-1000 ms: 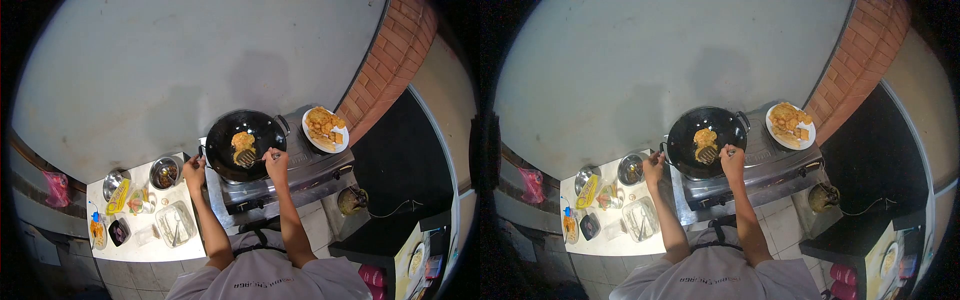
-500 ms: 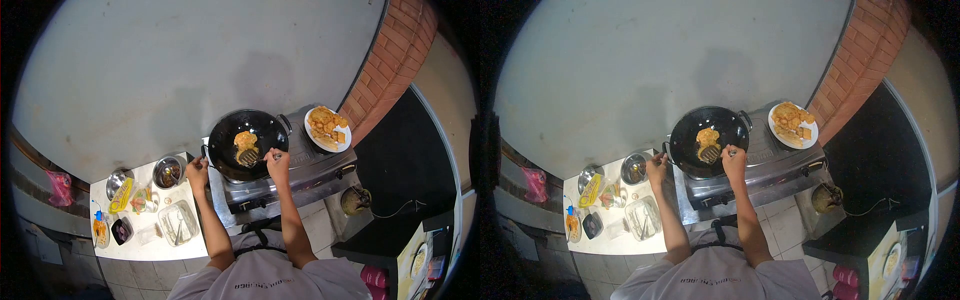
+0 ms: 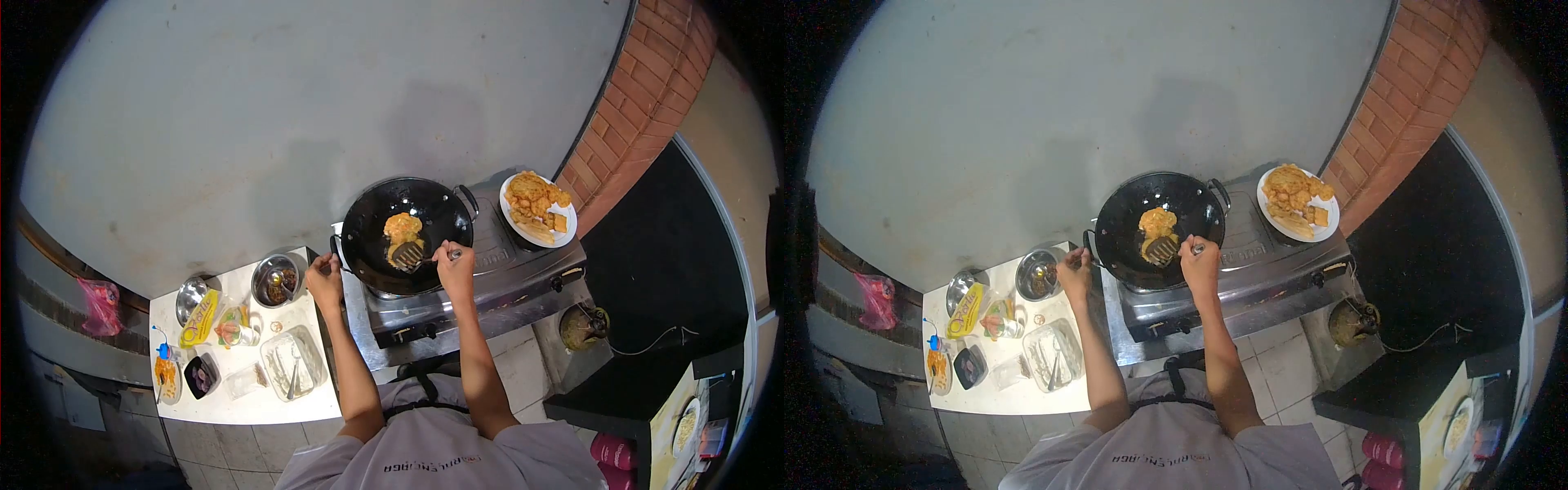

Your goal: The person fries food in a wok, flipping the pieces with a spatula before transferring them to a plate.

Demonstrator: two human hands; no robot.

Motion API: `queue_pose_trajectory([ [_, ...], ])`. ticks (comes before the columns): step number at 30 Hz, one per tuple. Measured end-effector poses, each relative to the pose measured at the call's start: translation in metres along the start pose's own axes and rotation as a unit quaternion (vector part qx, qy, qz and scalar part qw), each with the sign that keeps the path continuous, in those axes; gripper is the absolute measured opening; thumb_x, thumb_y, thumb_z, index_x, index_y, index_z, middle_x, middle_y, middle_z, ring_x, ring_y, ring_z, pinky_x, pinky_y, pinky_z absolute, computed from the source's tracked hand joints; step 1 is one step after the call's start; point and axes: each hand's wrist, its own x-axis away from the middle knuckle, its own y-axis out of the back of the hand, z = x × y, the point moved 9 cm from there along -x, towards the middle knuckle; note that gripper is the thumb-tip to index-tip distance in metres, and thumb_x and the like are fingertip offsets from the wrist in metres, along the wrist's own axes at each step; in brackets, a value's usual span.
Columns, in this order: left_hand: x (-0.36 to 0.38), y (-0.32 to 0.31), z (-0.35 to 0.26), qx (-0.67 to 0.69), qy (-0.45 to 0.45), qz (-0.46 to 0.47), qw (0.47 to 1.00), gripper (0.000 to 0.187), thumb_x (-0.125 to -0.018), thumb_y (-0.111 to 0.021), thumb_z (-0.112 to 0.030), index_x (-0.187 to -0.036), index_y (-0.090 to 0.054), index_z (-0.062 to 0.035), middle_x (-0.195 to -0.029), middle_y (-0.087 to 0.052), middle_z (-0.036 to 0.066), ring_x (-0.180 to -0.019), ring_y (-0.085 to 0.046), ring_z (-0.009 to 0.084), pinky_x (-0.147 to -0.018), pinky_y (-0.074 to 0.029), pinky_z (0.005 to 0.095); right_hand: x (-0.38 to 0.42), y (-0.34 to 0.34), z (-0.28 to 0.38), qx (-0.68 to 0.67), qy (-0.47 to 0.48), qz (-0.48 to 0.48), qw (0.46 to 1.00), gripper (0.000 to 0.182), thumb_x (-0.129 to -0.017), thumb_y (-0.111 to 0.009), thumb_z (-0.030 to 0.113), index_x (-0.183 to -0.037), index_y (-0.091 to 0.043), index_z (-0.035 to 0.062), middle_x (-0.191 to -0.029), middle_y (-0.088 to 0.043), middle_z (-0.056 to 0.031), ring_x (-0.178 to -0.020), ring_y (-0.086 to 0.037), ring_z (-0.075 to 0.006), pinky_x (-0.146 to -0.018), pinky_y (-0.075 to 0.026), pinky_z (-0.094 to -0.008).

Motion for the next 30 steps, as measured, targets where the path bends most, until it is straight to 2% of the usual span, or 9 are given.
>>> queue_pose_trajectory([
  [8, -0.003, 0.002, -0.001, -0.004, -0.005, -0.018, 1.000, 0.019, -0.077, -0.067, -0.014, -0.087, -0.067, 0.0021, -0.076, -0.067, 0.016, -0.071, -0.066, 0.0248, -0.070, -0.049, 0.0334, -0.001, -0.002, -0.002, 0.001, 0.000, 0.001, 1.000, 0.027, -0.083, -0.054, 0.009, -0.060, -0.055, -0.0041, -0.054, -0.057, -0.0153, -0.049, -0.057, -0.0249, -0.050, -0.041, -0.0363],
  [10, -0.003, 0.002, 0.000, 0.005, 0.001, -0.014, 1.000, 0.018, -0.078, -0.067, -0.014, -0.085, -0.067, 0.0024, -0.075, -0.067, 0.015, -0.070, -0.066, 0.0230, -0.068, -0.049, 0.0326, -0.002, -0.002, -0.002, -0.010, 0.011, -0.010, 1.000, 0.028, -0.085, -0.053, 0.006, -0.059, -0.057, -0.0045, -0.051, -0.055, -0.0082, -0.048, -0.050, -0.0102, -0.048, -0.038, -0.0285],
  [14, -0.004, 0.003, 0.000, 0.009, 0.000, -0.019, 1.000, 0.018, -0.077, -0.067, -0.015, -0.085, -0.067, 0.0020, -0.073, -0.067, 0.015, -0.069, -0.065, 0.0214, -0.068, -0.049, 0.0320, -0.002, -0.002, -0.004, -0.004, 0.009, -0.010, 1.000, 0.028, -0.085, -0.053, 0.006, -0.059, -0.056, -0.0043, -0.050, -0.054, -0.0081, -0.047, -0.049, -0.0103, -0.047, -0.037, -0.0290],
  [16, -0.007, 0.002, 0.003, 0.010, -0.001, -0.008, 1.000, 0.017, -0.077, -0.068, -0.015, -0.084, -0.067, 0.0013, -0.073, -0.067, 0.014, -0.068, -0.065, 0.0211, -0.068, -0.049, 0.0320, -0.002, -0.001, 0.003, 0.017, 0.007, 0.000, 1.000, 0.027, -0.083, -0.054, 0.010, -0.060, -0.056, -0.0038, -0.053, -0.056, -0.0152, -0.046, -0.054, -0.0239, -0.049, -0.039, -0.0362],
  [25, -0.010, -0.004, 0.013, 0.022, 0.023, 0.005, 0.999, 0.022, -0.076, -0.068, -0.014, -0.089, -0.067, 0.0027, -0.076, -0.068, 0.015, -0.070, -0.066, 0.0194, -0.068, -0.049, 0.0305, -0.002, -0.001, 0.005, -0.003, 0.004, -0.005, 1.000, 0.027, -0.082, -0.054, 0.009, -0.059, -0.057, -0.0042, -0.051, -0.055, -0.0143, -0.045, -0.053, -0.0208, -0.049, -0.039, -0.0358],
  [30, -0.009, -0.002, 0.010, 0.023, 0.017, 0.005, 1.000, 0.023, -0.075, -0.068, -0.015, -0.091, -0.068, 0.0026, -0.076, -0.068, 0.016, -0.070, -0.066, 0.0196, -0.069, -0.050, 0.0305, -0.002, -0.002, 0.002, 0.005, -0.010, 0.000, 1.000, 0.026, -0.083, -0.053, 0.009, -0.061, -0.058, -0.0046, -0.052, -0.056, -0.0147, -0.046, -0.054, -0.0216, -0.050, -0.040, -0.0357],
])
